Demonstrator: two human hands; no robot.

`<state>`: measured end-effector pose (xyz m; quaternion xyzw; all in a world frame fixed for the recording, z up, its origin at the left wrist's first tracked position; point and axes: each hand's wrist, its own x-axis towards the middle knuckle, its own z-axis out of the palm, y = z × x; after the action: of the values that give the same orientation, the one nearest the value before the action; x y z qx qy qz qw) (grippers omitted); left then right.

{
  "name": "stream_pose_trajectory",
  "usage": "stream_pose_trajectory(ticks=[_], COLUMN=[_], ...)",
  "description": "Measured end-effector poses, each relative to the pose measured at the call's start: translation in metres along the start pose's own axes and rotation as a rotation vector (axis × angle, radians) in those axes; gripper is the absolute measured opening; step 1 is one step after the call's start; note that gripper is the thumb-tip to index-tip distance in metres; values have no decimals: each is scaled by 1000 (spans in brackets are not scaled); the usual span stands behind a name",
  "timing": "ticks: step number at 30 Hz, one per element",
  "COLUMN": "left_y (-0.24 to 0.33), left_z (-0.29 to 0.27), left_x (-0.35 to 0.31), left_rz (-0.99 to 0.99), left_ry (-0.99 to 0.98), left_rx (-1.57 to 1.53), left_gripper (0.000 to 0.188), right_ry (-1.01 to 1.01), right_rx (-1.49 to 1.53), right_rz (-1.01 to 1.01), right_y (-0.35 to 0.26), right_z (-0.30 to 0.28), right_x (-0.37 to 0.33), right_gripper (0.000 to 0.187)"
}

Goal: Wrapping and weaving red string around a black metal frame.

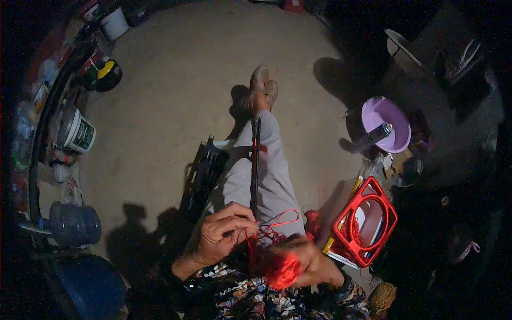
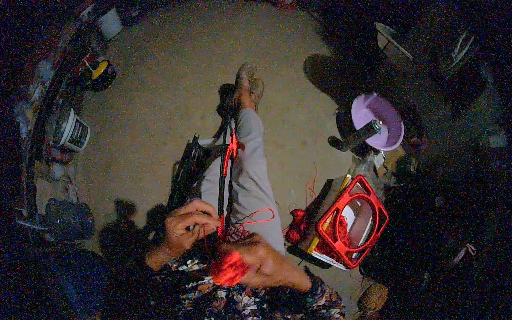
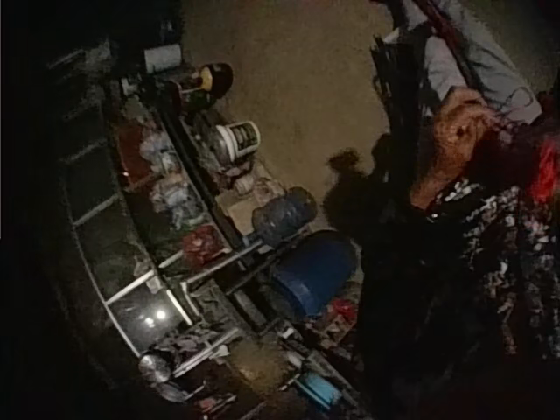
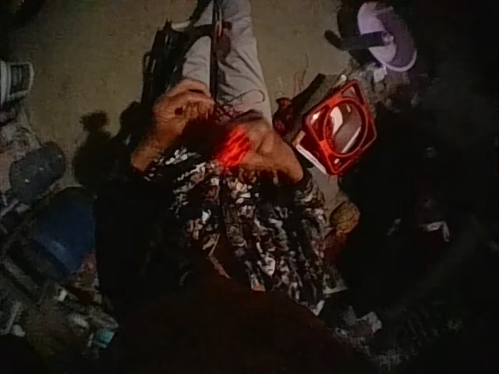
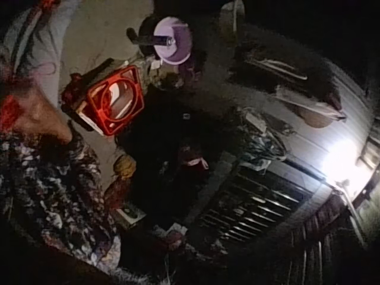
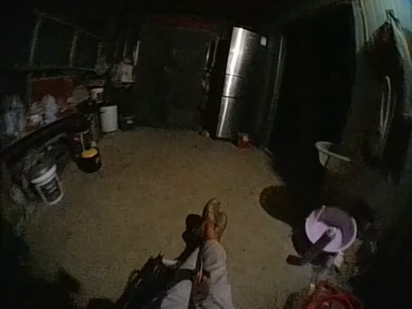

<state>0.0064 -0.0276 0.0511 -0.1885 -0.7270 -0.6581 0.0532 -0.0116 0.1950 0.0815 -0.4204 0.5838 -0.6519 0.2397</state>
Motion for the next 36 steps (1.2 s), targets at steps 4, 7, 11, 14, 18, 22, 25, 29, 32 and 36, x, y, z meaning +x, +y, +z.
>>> stream_pose_trajectory(ticks=[4,7,11,14,18,22,25,29,32,36], left_y=[-2,-6,-10,-9,-4,-7,-16,-34,-42,-47], left_z=[-2,2,4,4,9,12,12,12,8,6], left_x=[-3,-4,-6,-6,-5,-4,-7,-16,-22,-23], left_rz=[-193,-321,-363,-373,-487,-657,-748,-654,-589,-681], left_ry=[68,123,150,132,196,314,395,434,394,281], left_rx=[-47,-238,-314,-300,-331,-549,-569,-326,-165,-218], left_gripper=[10,14,13,15,20,18,13,6,9,7], right_ry=[560,720,453,175,114,212,69,158,100,34], right_rx=[-95,-463,-432,-269,-453,-501,-686,-508,-628,-491], right_rz=[511,326,545,557,533,484,520,329,133,223], right_y=[18,37,41,43,53,65,76,80,85,96], right_z=[-31,-40,-24,-14,-8,-12,-20,-26,-21,-19], right_x=[-14,-17,-29,-28,-15,0,16,23,28,32], right_gripper=[22,15,14,23,36,33,29,26,26,28])
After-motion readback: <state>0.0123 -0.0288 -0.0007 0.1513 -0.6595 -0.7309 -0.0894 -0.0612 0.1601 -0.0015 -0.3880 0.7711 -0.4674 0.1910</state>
